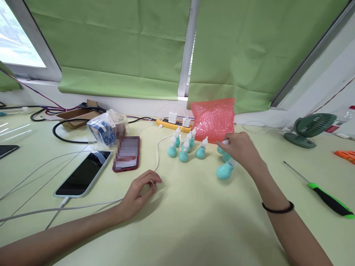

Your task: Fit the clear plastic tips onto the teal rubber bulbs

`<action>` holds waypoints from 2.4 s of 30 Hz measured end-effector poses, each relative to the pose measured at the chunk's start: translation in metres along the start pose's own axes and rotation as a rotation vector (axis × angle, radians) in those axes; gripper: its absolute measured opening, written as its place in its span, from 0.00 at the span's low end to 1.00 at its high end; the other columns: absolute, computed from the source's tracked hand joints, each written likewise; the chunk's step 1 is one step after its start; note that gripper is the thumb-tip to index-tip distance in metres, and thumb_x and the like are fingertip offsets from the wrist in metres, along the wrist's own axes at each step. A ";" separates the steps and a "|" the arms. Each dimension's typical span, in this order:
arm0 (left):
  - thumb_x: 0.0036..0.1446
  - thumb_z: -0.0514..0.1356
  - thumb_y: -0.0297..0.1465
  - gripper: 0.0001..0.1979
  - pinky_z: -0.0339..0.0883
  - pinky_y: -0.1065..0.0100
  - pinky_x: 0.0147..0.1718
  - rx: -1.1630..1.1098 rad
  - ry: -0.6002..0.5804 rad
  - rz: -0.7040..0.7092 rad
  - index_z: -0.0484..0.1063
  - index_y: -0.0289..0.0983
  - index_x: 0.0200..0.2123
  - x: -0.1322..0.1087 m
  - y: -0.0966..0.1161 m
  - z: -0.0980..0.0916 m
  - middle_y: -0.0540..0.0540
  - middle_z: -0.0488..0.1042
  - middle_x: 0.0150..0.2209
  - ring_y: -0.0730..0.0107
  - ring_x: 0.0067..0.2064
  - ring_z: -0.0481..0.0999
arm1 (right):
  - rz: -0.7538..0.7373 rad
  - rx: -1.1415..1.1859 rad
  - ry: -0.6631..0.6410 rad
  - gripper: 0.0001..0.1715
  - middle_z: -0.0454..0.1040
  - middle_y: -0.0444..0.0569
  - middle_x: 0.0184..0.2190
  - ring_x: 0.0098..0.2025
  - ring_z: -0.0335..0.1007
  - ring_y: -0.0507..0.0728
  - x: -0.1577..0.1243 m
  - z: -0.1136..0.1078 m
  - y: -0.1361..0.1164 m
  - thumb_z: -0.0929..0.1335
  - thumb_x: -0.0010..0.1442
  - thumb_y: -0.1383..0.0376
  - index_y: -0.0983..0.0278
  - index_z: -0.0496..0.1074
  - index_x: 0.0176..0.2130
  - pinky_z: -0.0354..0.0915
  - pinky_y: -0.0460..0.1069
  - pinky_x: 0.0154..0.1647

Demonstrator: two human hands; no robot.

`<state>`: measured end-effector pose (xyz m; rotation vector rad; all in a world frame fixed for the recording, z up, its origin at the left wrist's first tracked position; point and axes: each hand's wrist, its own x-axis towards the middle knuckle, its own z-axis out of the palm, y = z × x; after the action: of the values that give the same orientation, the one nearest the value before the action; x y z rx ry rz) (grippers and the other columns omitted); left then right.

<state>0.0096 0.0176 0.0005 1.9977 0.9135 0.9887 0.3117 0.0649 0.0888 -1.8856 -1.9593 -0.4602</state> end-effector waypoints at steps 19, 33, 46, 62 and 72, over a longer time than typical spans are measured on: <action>0.34 0.61 0.40 0.41 0.46 0.45 0.48 0.493 -0.083 0.060 0.48 0.36 0.52 0.016 0.022 0.029 0.37 0.58 0.48 0.47 0.51 0.56 | 0.063 0.837 0.377 0.12 0.61 0.40 0.08 0.12 0.55 0.48 -0.074 0.030 -0.136 0.70 0.40 0.56 0.60 0.68 0.19 0.56 0.46 0.14; 0.39 0.53 0.30 0.30 0.63 0.64 0.29 0.653 -0.222 -0.036 0.52 0.39 0.50 0.003 0.009 0.012 0.43 0.62 0.40 0.57 0.39 0.67 | 0.336 1.349 -0.177 0.23 0.50 0.37 0.11 0.14 0.45 0.45 -0.086 0.074 -0.118 0.62 0.52 0.53 0.64 0.54 0.16 0.44 0.43 0.13; 0.39 0.54 0.29 0.25 0.62 0.67 0.32 0.376 -0.115 0.011 0.56 0.40 0.46 -0.001 0.000 0.007 0.48 0.66 0.37 0.65 0.35 0.67 | 0.501 1.597 -0.503 0.29 0.43 0.36 0.07 0.10 0.36 0.44 -0.067 0.083 -0.104 0.58 0.53 0.51 0.63 0.48 0.11 0.39 0.43 0.11; 0.40 0.58 0.29 0.28 0.63 0.64 0.35 0.272 0.148 -0.099 0.51 0.39 0.46 0.000 -0.001 0.007 0.46 0.61 0.41 0.64 0.40 0.65 | -0.150 0.762 0.204 0.12 0.52 0.37 0.12 0.14 0.46 0.45 -0.077 0.077 -0.095 0.65 0.50 0.61 0.64 0.60 0.21 0.48 0.42 0.17; 0.40 0.56 0.26 0.24 0.66 0.65 0.32 0.348 -0.008 0.112 0.55 0.39 0.43 -0.002 0.000 0.009 0.44 0.59 0.39 0.62 0.43 0.63 | -0.247 1.109 -0.405 0.20 0.51 0.39 0.16 0.18 0.45 0.46 -0.099 0.053 -0.119 0.54 0.59 0.60 0.64 0.53 0.19 0.47 0.44 0.20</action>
<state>0.0167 0.0139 -0.0046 2.3625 1.0349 0.9300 0.1926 -0.0013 -0.0029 -1.0425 -1.9998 0.8640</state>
